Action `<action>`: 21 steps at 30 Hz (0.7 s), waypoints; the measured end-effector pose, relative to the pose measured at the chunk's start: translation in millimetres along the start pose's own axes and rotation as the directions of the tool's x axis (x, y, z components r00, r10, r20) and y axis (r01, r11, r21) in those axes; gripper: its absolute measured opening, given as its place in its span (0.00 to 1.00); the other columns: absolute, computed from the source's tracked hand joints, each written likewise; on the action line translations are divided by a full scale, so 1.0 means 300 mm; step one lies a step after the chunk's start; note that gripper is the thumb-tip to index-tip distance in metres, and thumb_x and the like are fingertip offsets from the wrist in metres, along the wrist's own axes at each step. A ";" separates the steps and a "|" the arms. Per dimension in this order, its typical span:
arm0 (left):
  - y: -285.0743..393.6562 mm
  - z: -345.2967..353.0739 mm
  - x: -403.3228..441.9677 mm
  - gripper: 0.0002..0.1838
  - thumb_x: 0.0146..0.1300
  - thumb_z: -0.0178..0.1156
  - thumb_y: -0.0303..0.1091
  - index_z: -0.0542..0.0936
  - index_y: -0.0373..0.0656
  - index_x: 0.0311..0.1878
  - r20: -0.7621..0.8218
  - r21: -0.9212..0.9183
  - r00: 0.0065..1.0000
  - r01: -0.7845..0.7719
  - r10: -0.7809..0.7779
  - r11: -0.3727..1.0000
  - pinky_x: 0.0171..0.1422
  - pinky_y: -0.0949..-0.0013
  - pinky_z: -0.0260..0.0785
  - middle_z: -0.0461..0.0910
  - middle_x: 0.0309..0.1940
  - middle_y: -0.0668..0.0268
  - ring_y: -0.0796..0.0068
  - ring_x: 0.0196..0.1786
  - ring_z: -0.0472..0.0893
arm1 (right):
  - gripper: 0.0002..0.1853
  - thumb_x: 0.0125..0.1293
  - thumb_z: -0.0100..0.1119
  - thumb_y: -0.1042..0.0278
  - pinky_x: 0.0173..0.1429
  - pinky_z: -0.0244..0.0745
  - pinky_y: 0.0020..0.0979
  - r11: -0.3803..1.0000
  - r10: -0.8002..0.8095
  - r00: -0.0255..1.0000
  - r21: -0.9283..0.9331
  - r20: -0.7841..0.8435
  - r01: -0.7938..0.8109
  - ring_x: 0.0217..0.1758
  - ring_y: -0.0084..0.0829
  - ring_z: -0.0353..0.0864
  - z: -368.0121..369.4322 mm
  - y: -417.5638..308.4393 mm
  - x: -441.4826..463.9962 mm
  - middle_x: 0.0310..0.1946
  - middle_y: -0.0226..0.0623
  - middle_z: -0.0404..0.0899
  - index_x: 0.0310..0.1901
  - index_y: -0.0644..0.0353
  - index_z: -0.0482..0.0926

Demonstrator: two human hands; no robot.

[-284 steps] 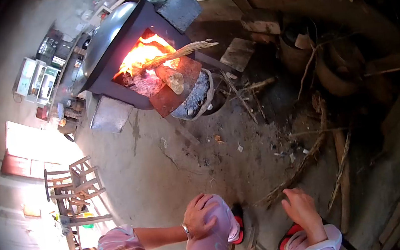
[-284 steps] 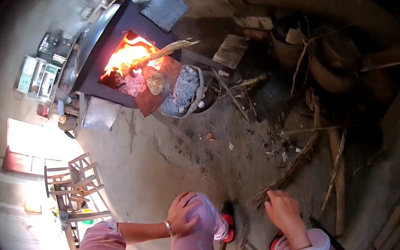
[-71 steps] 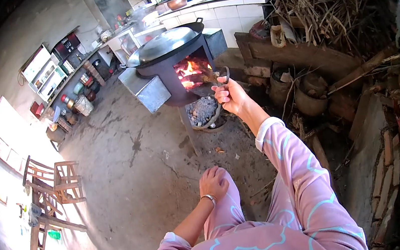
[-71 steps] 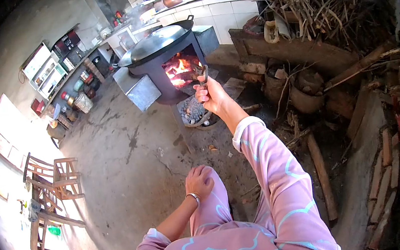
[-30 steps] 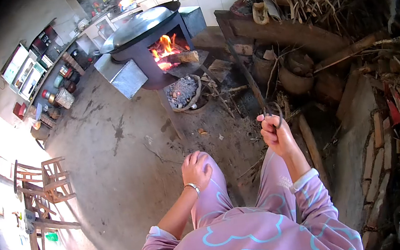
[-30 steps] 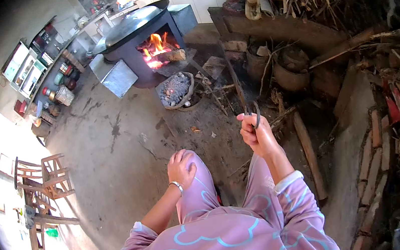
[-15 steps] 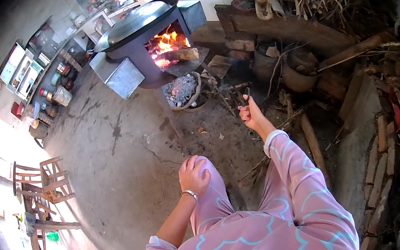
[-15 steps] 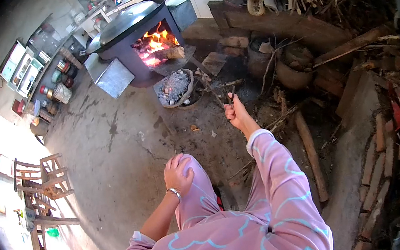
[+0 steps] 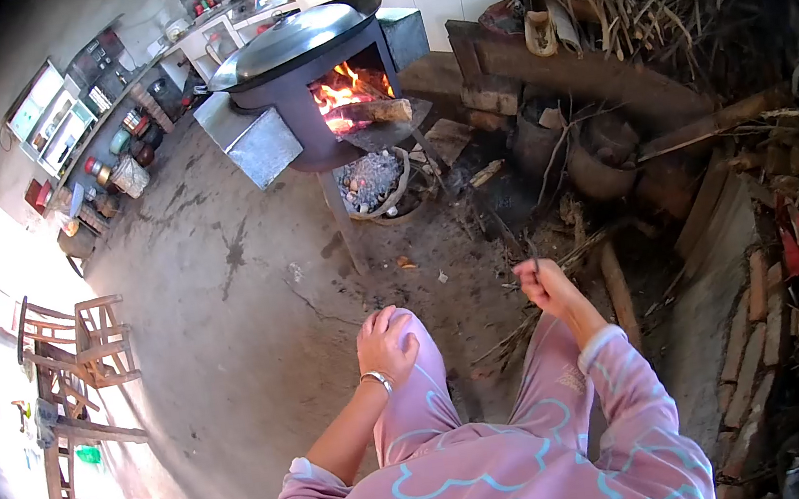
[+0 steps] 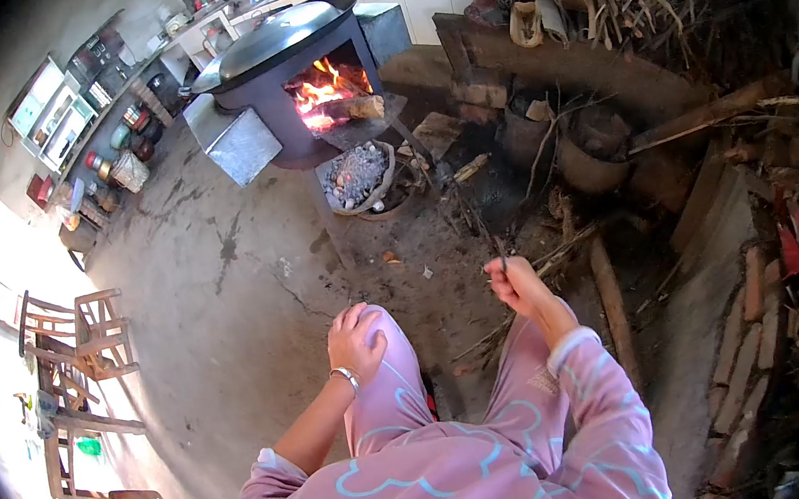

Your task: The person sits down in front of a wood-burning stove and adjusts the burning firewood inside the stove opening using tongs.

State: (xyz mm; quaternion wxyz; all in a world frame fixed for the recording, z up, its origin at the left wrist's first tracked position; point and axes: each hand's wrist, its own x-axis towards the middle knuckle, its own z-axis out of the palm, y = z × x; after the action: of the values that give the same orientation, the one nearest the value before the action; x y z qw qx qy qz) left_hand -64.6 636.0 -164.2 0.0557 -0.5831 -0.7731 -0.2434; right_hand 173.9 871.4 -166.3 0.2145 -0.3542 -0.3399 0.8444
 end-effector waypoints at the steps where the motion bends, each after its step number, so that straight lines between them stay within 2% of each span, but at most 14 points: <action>1: 0.002 0.003 -0.002 0.17 0.53 0.61 0.38 0.82 0.50 0.47 -0.001 0.003 1.000 -0.001 0.001 1.000 0.63 0.52 0.66 0.75 0.58 0.62 0.53 0.61 0.71 | 0.11 0.64 0.56 0.68 0.16 0.43 0.23 1.000 0.018 1.000 -0.017 -0.008 -0.018 0.13 0.15 0.53 -0.006 -0.004 -0.075 0.15 0.20 0.58 0.24 0.54 0.67; 3: 0.017 0.003 -0.002 0.17 0.53 0.61 0.38 0.82 0.49 0.47 -0.003 0.006 1.000 -0.010 0.010 1.000 0.62 0.51 0.67 0.75 0.58 0.62 0.53 0.61 0.71 | 0.08 0.63 0.56 0.69 0.16 0.43 0.22 0.999 -0.008 1.000 -0.032 0.002 0.008 0.13 0.15 0.53 -0.009 -0.009 -0.220 0.16 0.20 0.58 0.28 0.58 0.70; 5: 0.030 -0.003 -0.001 0.17 0.53 0.61 0.37 0.82 0.47 0.48 -0.004 0.012 1.000 -0.026 0.026 1.000 0.64 0.52 0.66 0.76 0.57 0.60 0.52 0.61 0.72 | 0.05 0.63 0.56 0.70 0.16 0.43 0.22 0.992 -0.106 0.993 -0.073 -0.047 0.102 0.13 0.15 0.53 0.003 -0.006 -0.349 0.16 0.21 0.57 0.36 0.63 0.73; 7: 0.035 0.002 -0.002 0.18 0.53 0.61 0.38 0.82 0.48 0.48 -0.001 0.019 0.999 -0.037 0.037 0.999 0.64 0.52 0.66 0.76 0.57 0.60 0.51 0.61 0.72 | 0.10 0.62 0.55 0.71 0.16 0.43 0.22 0.988 -0.134 0.990 -0.079 0.032 0.136 0.13 0.15 0.53 -0.027 0.004 -0.449 0.16 0.22 0.57 0.43 0.66 0.72; 10: 0.045 0.000 0.002 0.18 0.54 0.60 0.38 0.82 0.48 0.49 0.009 0.021 0.999 -0.044 0.044 0.999 0.64 0.52 0.66 0.75 0.58 0.60 0.50 0.61 0.71 | 0.12 0.62 0.56 0.71 0.16 0.43 0.22 0.977 -0.211 0.976 0.017 0.061 0.210 0.13 0.15 0.53 -0.012 -0.007 -0.601 0.17 0.22 0.57 0.45 0.67 0.72; 13: 0.040 0.004 -0.002 0.18 0.54 0.60 0.38 0.82 0.48 0.49 0.013 0.022 0.998 -0.057 0.056 0.998 0.65 0.51 0.66 0.75 0.58 0.60 0.51 0.62 0.71 | 0.13 0.61 0.57 0.71 0.16 0.44 0.22 0.965 -0.261 0.960 0.015 0.105 0.261 0.12 0.14 0.53 0.023 -0.024 -0.722 0.17 0.21 0.58 0.45 0.68 0.72; 17: 0.041 0.010 -0.004 0.18 0.54 0.60 0.39 0.82 0.48 0.50 0.015 0.039 0.999 -0.048 0.047 0.998 0.65 0.51 0.65 0.75 0.59 0.60 0.51 0.62 0.71 | 0.16 0.61 0.59 0.73 0.16 0.48 0.20 0.939 -0.312 0.925 -0.076 0.219 0.335 0.14 0.12 0.56 0.055 -0.096 -0.832 0.18 0.19 0.59 0.49 0.71 0.73; 21: 0.053 0.003 -0.004 0.18 0.54 0.60 0.39 0.82 0.48 0.50 0.032 0.044 0.999 -0.045 0.043 0.998 0.64 0.51 0.65 0.75 0.58 0.61 0.52 0.63 0.70 | 0.16 0.63 0.61 0.69 0.18 0.50 0.18 0.931 -0.256 0.919 -0.180 0.299 0.318 0.15 0.11 0.57 0.075 -0.148 -0.853 0.17 0.19 0.61 0.48 0.72 0.74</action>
State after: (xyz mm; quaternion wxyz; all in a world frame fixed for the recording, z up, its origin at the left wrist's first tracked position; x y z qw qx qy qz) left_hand -49.2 638.7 -160.3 0.0624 -0.6023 -0.7661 -0.2157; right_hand 330.7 737.9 -6.7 0.2468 -0.2033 -0.5080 0.7998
